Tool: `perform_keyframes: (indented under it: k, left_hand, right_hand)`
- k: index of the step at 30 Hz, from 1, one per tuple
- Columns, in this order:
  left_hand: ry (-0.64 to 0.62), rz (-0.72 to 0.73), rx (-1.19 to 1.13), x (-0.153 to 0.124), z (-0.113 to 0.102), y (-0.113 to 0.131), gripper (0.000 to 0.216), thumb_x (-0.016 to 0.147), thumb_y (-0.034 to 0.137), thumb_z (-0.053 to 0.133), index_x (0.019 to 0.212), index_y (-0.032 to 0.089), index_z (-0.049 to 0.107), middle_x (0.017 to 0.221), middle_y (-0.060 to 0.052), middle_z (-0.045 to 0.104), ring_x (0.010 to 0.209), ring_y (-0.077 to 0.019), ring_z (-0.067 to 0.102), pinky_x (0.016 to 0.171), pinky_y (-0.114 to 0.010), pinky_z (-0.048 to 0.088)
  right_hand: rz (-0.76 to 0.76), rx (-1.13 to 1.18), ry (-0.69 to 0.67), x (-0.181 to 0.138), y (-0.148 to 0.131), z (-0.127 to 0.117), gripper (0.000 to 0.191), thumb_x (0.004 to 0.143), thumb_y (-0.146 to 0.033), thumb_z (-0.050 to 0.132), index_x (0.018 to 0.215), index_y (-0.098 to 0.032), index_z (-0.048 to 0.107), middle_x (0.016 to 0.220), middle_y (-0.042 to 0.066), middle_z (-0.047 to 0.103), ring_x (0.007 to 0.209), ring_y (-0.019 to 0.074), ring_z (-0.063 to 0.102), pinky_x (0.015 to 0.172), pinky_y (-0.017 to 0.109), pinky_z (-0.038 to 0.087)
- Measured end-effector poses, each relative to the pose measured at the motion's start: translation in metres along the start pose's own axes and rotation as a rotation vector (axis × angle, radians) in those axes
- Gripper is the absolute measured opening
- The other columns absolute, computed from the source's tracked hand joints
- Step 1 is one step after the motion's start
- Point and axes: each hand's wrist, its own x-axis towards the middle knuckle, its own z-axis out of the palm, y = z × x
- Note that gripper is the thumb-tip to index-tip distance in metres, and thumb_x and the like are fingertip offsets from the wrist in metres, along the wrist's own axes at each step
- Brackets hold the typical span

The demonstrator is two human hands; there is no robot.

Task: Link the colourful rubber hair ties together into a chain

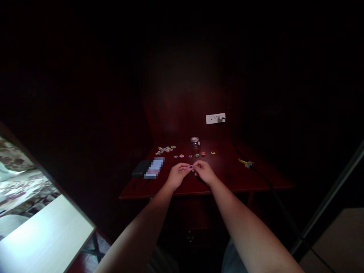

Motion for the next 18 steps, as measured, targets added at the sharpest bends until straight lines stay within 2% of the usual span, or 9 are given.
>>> perform_keyframes:
  k: [9, 18]
  left_hand:
    - [0.019, -0.004, -0.015, -0.002, 0.001, 0.006, 0.032, 0.066, 0.030, 0.068, 0.089, 0.011, 0.059, 0.080, -0.010, 0.066, 0.073, -0.0142, 0.062, 0.070, -0.026, 0.047]
    - [0.019, -0.024, -0.016, -0.003, 0.001, 0.010, 0.029, 0.065, 0.029, 0.068, 0.086, 0.012, 0.060, 0.075, -0.007, 0.066, 0.068, -0.0137, 0.061, 0.065, -0.025, 0.046]
  right_hand:
    - [0.015, 0.135, 0.067, 0.001, -0.001, 0.000, 0.024, 0.073, -0.041, 0.053, 0.068, -0.018, 0.048, 0.057, -0.002, 0.056, 0.041, 0.0074, 0.045, 0.042, 0.020, 0.035]
    - [0.009, 0.001, -0.006, -0.002, -0.004, 0.001, 0.024, 0.068, -0.039, 0.060, 0.064, -0.016, 0.053, 0.054, -0.002, 0.054, 0.042, 0.0074, 0.045, 0.042, 0.019, 0.033]
